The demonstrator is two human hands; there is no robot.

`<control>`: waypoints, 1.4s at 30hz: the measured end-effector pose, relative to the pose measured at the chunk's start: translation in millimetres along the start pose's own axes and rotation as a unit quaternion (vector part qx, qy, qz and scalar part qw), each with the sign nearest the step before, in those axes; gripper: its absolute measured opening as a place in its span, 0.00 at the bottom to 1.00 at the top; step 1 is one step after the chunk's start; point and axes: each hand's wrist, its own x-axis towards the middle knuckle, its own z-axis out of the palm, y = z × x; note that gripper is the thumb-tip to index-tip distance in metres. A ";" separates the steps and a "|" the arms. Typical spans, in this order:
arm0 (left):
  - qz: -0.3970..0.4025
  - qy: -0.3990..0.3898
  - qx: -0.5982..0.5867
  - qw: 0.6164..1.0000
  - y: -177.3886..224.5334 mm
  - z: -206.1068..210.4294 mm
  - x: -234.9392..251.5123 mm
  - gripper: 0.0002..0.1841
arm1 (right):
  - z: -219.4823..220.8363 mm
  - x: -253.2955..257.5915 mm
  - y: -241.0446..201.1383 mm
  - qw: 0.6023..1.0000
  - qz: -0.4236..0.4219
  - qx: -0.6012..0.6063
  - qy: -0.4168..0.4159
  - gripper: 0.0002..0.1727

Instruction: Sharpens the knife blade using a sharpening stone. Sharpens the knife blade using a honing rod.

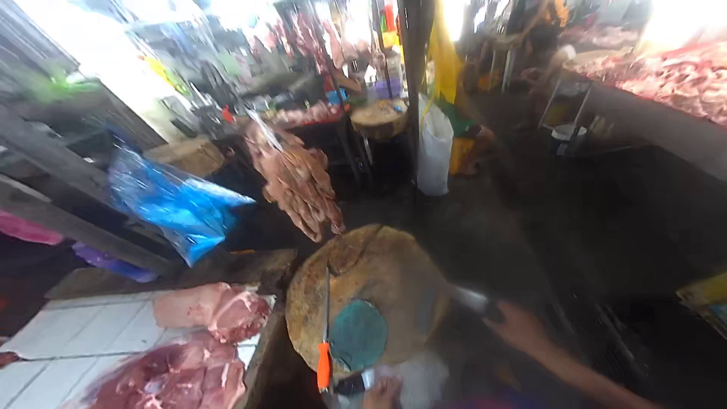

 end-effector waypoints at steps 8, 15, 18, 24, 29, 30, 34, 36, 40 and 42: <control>-0.119 -0.192 0.034 0.974 0.7 113.0 2.1 0.21 | -23.9 -18.8 88.5 0.989 0.038 0.002 -0.145 0.27; -0.170 -0.218 0.074 0.958 15.8 230.6 2.4 0.21 | -61.0 -7.0 183.6 0.988 0.062 -0.010 -0.144 0.26; -0.158 -0.187 0.010 0.969 40.0 261.8 -3.7 0.19 | -71.6 9.6 203.7 0.987 0.047 -0.003 -0.156 0.28; -0.194 -0.072 0.024 0.978 41.2 280.7 -29.2 0.17 | -67.3 43.8 215.7 0.990 -0.038 0.011 -0.133 0.23; -0.169 0.209 -0.087 0.959 47.2 252.2 -46.6 0.09 | -68.5 34.9 201.7 0.988 -0.108 0.016 -0.110 0.22; -0.150 0.249 -0.117 0.950 57.6 238.6 -47.8 0.11 | -71.5 36.2 190.1 0.986 -0.111 0.010 -0.122 0.24; -0.015 0.290 -0.208 0.934 93.1 178.3 -58.7 0.09 | -72.2 34.6 143.8 0.975 -0.156 0.009 -0.155 0.30; 0.036 0.273 -0.219 0.936 105.3 155.7 -62.8 0.10 | -69.6 32.3 124.8 0.968 -0.184 0.005 -0.172 0.30; 0.027 0.261 -0.263 0.928 119.5 130.6 -68.4 0.15 | -58.4 28.9 87.7 0.943 -0.262 -0.020 -0.204 0.29; 0.035 0.273 -0.278 0.920 112.6 127.1 -72.4 0.16 | -50.4 25.1 73.6 0.931 -0.299 -0.033 -0.207 0.28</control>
